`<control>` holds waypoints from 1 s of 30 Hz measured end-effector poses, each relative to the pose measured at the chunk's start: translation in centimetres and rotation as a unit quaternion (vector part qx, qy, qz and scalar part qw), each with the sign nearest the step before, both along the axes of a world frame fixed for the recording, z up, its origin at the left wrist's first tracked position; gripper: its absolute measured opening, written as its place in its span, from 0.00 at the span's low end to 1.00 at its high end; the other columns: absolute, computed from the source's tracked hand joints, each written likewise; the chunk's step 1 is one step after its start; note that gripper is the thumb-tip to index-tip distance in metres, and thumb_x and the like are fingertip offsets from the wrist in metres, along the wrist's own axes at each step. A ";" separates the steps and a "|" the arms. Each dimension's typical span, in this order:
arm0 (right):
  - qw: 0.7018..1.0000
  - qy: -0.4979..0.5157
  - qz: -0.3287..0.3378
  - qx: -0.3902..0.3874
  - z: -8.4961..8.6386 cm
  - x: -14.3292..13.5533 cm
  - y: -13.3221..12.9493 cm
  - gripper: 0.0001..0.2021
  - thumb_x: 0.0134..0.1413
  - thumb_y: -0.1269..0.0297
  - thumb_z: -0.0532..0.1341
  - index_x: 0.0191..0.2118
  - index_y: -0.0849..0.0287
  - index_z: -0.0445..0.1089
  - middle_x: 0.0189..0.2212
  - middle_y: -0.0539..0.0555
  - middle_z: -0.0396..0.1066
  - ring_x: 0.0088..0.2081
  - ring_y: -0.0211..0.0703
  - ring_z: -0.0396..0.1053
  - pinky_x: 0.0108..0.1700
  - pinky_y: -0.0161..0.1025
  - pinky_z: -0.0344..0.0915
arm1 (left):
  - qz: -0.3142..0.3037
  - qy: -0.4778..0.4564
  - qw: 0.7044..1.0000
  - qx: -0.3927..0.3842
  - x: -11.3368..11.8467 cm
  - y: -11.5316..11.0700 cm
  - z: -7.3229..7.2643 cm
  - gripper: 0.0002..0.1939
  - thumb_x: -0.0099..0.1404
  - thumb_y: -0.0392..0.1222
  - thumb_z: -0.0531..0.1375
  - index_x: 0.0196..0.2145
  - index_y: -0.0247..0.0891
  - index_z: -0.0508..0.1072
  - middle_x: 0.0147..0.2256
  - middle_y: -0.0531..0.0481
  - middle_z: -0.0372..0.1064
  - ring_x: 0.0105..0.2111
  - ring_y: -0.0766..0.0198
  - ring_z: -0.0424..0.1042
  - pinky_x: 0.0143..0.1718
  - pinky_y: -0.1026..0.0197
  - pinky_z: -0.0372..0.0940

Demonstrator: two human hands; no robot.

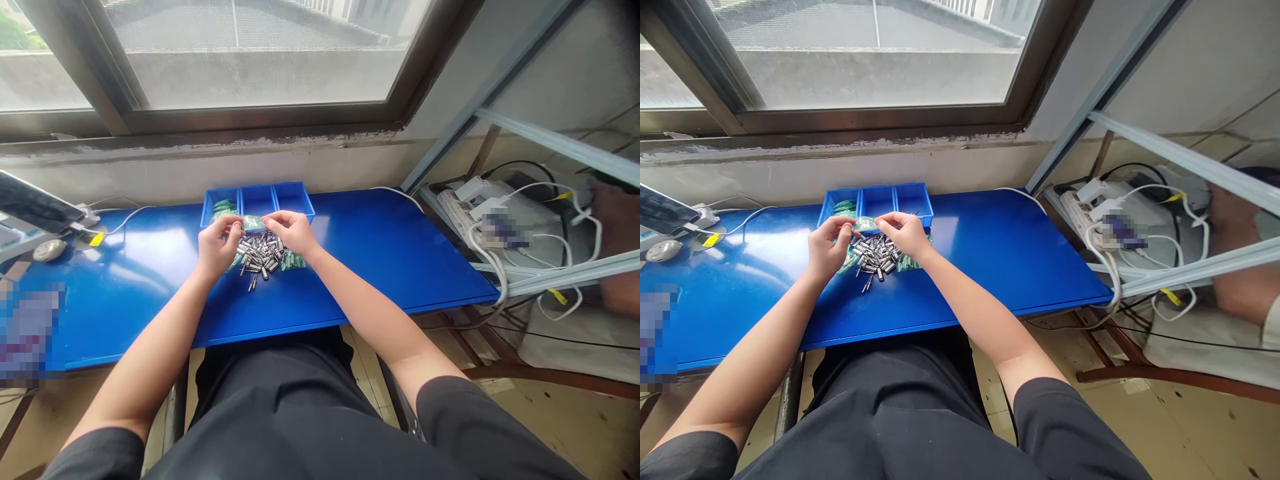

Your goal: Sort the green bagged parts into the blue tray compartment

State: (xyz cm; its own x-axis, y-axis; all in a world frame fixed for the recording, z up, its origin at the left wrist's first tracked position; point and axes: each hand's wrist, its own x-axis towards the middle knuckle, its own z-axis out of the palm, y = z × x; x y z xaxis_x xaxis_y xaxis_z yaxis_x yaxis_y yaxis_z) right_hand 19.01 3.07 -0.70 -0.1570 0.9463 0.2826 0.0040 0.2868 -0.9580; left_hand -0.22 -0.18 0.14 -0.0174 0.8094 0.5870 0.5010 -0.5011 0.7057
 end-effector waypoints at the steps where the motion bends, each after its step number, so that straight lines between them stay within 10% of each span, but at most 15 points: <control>1: 1.000 -0.001 0.001 0.004 -0.1 0.0 0.0 0.14 0.49 0.52 0.68 0.35 0.58 0.78 0.34 0.55 0.80 0.38 0.45 0.76 0.44 0.43 0.72 | 0.002 0.002 1.000 0.003 0.0 -0.1 0.1 0.09 0.68 0.42 0.58 0.39 0.38 0.77 0.33 0.50 0.78 0.32 0.64 0.79 0.34 0.63 0.71; 20: 1.000 -0.012 0.007 -0.001 -0.4 0.0 0.1 0.13 0.49 0.54 0.68 0.37 0.58 0.76 0.32 0.53 0.78 0.35 0.42 0.74 0.42 0.42 0.71 | 0.012 0.007 1.000 0.012 -0.1 0.5 -0.7 0.17 0.62 0.41 0.64 0.50 0.39 0.75 0.37 0.49 0.80 0.30 0.67 0.76 0.33 0.63 0.71; 30: 1.000 -0.017 -0.006 0.017 -0.3 -0.2 0.1 0.12 0.48 0.55 0.69 0.35 0.58 0.78 0.34 0.54 0.79 0.36 0.42 0.74 0.42 0.42 0.71 | 0.046 0.049 0.996 0.054 -0.1 0.5 -0.2 0.05 0.63 0.41 0.63 0.35 0.39 0.79 0.32 0.50 0.75 0.30 0.67 0.74 0.29 0.65 0.68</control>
